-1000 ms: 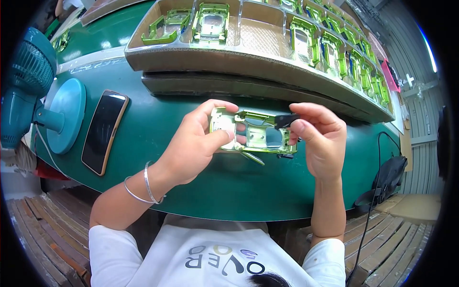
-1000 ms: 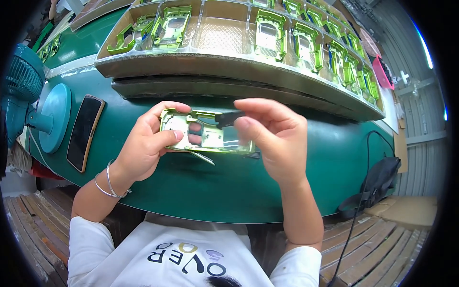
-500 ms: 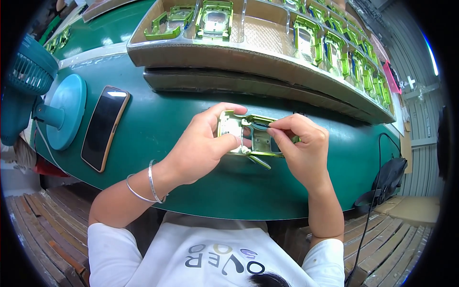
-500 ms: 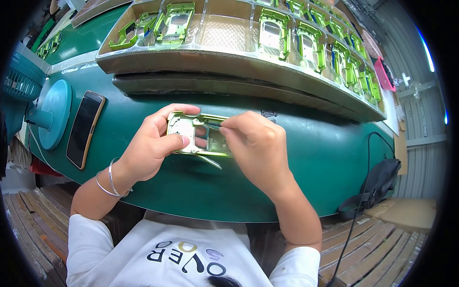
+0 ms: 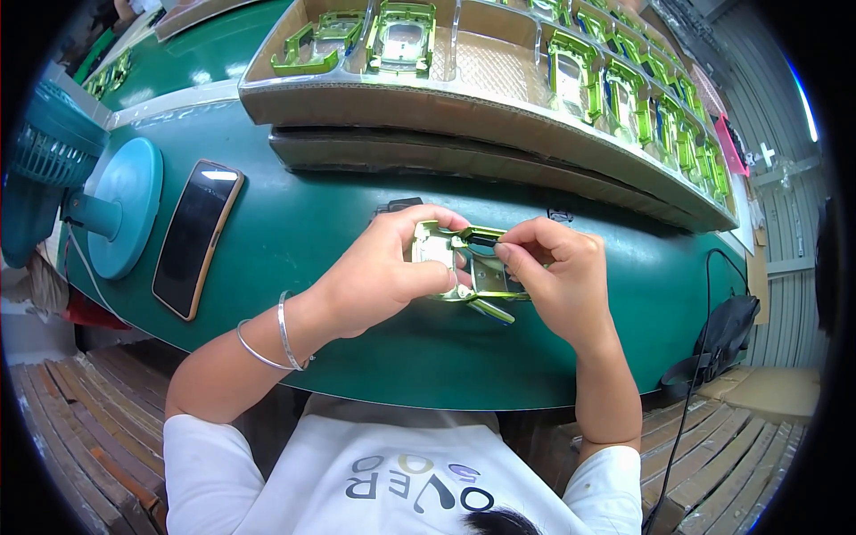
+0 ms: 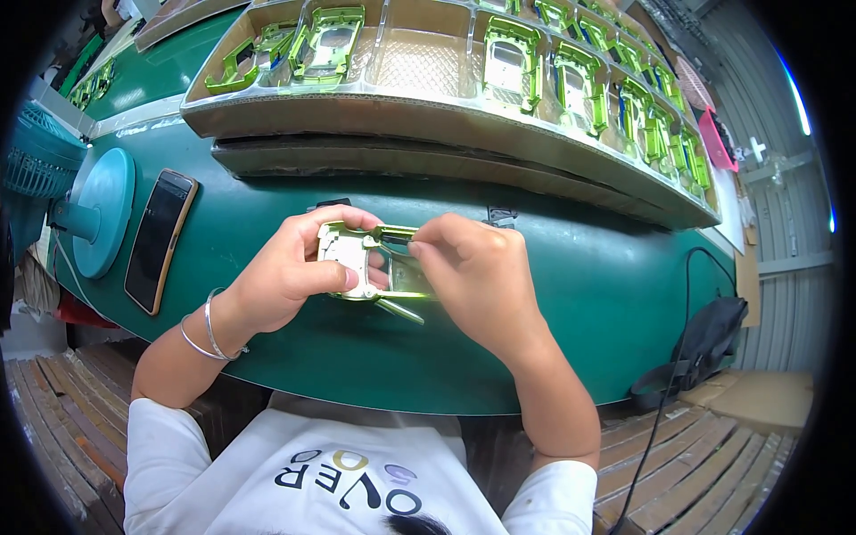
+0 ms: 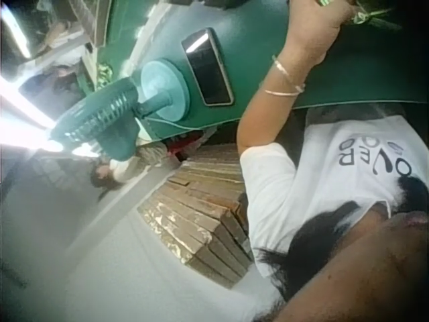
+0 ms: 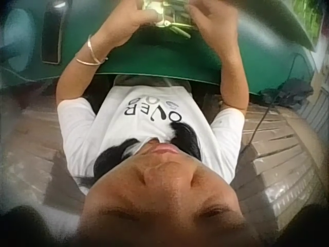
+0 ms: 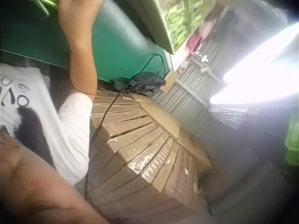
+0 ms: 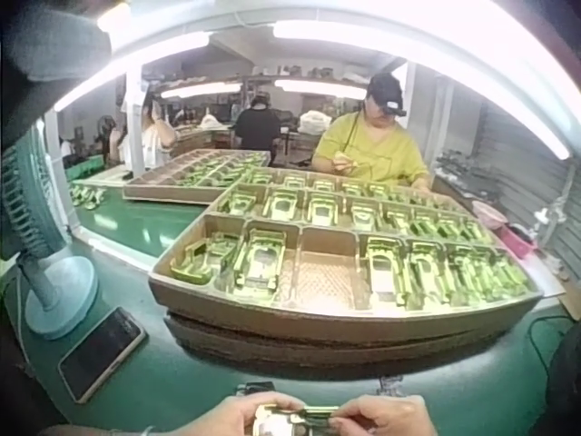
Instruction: The person receives small parts from a coworker, takes toy car bodies from a tray, and attaches the parts into the toy car bodies by hand.
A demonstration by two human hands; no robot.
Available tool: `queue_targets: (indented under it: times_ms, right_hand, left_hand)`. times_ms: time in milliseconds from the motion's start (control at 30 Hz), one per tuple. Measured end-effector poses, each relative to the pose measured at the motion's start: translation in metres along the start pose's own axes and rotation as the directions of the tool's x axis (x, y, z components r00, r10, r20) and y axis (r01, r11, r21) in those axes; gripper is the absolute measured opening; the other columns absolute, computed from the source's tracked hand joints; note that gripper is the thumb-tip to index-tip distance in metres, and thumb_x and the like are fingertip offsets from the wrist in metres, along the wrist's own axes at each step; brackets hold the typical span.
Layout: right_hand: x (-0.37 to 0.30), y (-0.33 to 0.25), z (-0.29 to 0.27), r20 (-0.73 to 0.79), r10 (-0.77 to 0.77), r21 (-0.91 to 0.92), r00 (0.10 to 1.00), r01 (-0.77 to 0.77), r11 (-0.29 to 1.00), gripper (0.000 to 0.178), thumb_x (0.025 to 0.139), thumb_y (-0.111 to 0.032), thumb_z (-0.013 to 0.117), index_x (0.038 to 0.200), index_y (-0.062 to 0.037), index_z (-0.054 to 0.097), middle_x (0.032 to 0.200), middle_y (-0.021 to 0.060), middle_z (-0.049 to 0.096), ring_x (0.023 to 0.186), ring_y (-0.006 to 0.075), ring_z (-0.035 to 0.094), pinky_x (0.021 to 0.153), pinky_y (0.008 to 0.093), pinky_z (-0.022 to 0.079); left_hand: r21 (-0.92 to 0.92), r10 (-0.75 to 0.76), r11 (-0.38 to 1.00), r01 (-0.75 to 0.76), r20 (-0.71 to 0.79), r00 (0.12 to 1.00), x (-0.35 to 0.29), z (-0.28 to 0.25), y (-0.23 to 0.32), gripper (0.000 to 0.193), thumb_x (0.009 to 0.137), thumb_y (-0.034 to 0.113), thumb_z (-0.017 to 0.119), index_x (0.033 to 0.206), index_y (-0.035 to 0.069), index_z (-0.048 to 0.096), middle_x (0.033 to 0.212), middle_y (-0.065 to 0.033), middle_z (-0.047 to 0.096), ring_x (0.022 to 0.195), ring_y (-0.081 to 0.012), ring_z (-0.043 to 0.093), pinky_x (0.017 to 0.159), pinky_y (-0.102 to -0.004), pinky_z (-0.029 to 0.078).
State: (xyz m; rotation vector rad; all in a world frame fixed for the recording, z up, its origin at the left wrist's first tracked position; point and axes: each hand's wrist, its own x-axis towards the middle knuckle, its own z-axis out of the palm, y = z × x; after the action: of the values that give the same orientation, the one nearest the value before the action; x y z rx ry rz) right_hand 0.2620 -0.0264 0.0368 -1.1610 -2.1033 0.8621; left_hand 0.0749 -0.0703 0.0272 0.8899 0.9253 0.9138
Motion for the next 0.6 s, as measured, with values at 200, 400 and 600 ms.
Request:
queue_targets:
  times_ms: [200, 400, 600]
  right_hand:
    - [-0.002, -0.001, 0.001, 0.023, 0.029, -0.029, 0.999, -0.029, 0.999, 0.006, 0.070, -0.007, 0.063, 0.070, -0.0021, 0.059, 0.060, 0.0123, 0.059, 0.053, 0.0231, 0.060, 0.050, 0.0289, 0.046]
    - [-0.002, -0.004, -0.001, 0.064, 0.062, -0.111, 0.996, -0.055, 0.992, 0.013, 0.068, -0.007, 0.066, 0.071, -0.0020, 0.055, 0.058, 0.0122, 0.058, 0.054, 0.0262, 0.060, 0.049, 0.0294, 0.046]
    - [0.001, -0.011, -0.003, 0.052, -0.070, -0.326, 0.996, 0.083, 0.942, 0.017, 0.064, -0.009, 0.069, 0.073, -0.0050, 0.054, 0.061, 0.0085, 0.057, 0.059, 0.0261, 0.058, 0.055, 0.0341, 0.047]
  left_hand:
    - [0.062, -0.053, 0.997, 0.052, 0.018, 0.998, 0.000, 0.002, 0.001, 0.038, 0.071, -0.002, 0.052, 0.108, -0.005, 0.046, 0.092, -0.0115, 0.058, 0.085, -0.0181, 0.061, 0.077, -0.0276, 0.048]
    - [0.182, -0.022, 0.983, 0.013, 0.045, 0.999, -0.002, 0.007, 0.001, 0.036, 0.070, -0.003, 0.049, 0.106, -0.006, 0.050, 0.095, -0.0111, 0.058, 0.084, -0.0160, 0.061, 0.076, -0.0271, 0.048]
    - [0.164, 0.005, 0.986, -0.012, 0.045, 0.999, -0.003, 0.008, -0.002, 0.035, 0.069, 0.001, 0.048, 0.102, -0.006, 0.053, 0.088, -0.0084, 0.059, 0.079, -0.0123, 0.059, 0.071, -0.0240, 0.046]
